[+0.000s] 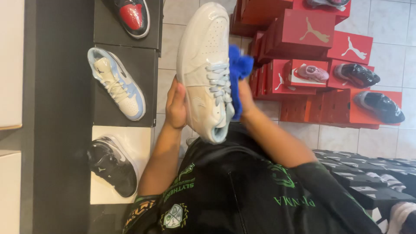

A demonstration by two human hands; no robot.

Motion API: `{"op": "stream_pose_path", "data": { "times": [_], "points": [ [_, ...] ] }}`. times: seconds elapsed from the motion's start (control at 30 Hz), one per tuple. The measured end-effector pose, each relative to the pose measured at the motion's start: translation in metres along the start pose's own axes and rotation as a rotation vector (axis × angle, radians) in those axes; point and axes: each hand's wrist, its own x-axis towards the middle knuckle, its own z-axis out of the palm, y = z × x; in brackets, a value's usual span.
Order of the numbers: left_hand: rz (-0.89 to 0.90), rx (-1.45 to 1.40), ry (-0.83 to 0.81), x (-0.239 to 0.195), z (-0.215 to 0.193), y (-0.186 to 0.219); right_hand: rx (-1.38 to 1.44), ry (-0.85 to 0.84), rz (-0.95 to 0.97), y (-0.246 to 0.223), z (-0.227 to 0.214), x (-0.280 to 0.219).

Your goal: Wiping a shoe and shoe boxes with a cloth to clean them.

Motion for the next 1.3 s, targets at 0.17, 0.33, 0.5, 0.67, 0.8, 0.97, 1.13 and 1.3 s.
{"op": "stream_pose_path", "data": {
  "times": [0.17,0.33,0.5,0.67,0.8,0.97,1.13,1.3],
  "points": [
    [0.013,0.369,0.074,0.014,0.012,0.01,0.084,-0.003,0.123,0.021,0.008,-0.014],
    [0.085,0.581,0.152,0.034,0.012,0.016,0.183,-0.036,0.221,0.068,0.009,-0.001],
    [-0.01,0.524,0.047,0.049,0.006,0.046,0.368,-0.109,0.411,0.106,0.007,-0.008],
    [-0.082,0.412,0.095,0.054,-0.008,0.022,0.459,-0.283,0.489,0.128,-0.018,-0.03],
    [-0.104,0.185,0.085,0.037,-0.043,-0.017,0.471,-0.441,0.331,0.14,-0.011,-0.022],
    [-0.059,0.226,0.016,0.039,-0.018,-0.024,0.509,-0.284,0.233,0.144,0.033,0.057],
    [0.143,-0.051,0.11,0.039,-0.033,-0.038,0.54,-0.333,-0.006,0.137,0.041,0.049],
    [0.054,0.05,-0.01,0.036,-0.049,-0.044,0.478,-0.342,-0.206,0.206,0.046,0.061]
  ]
}}
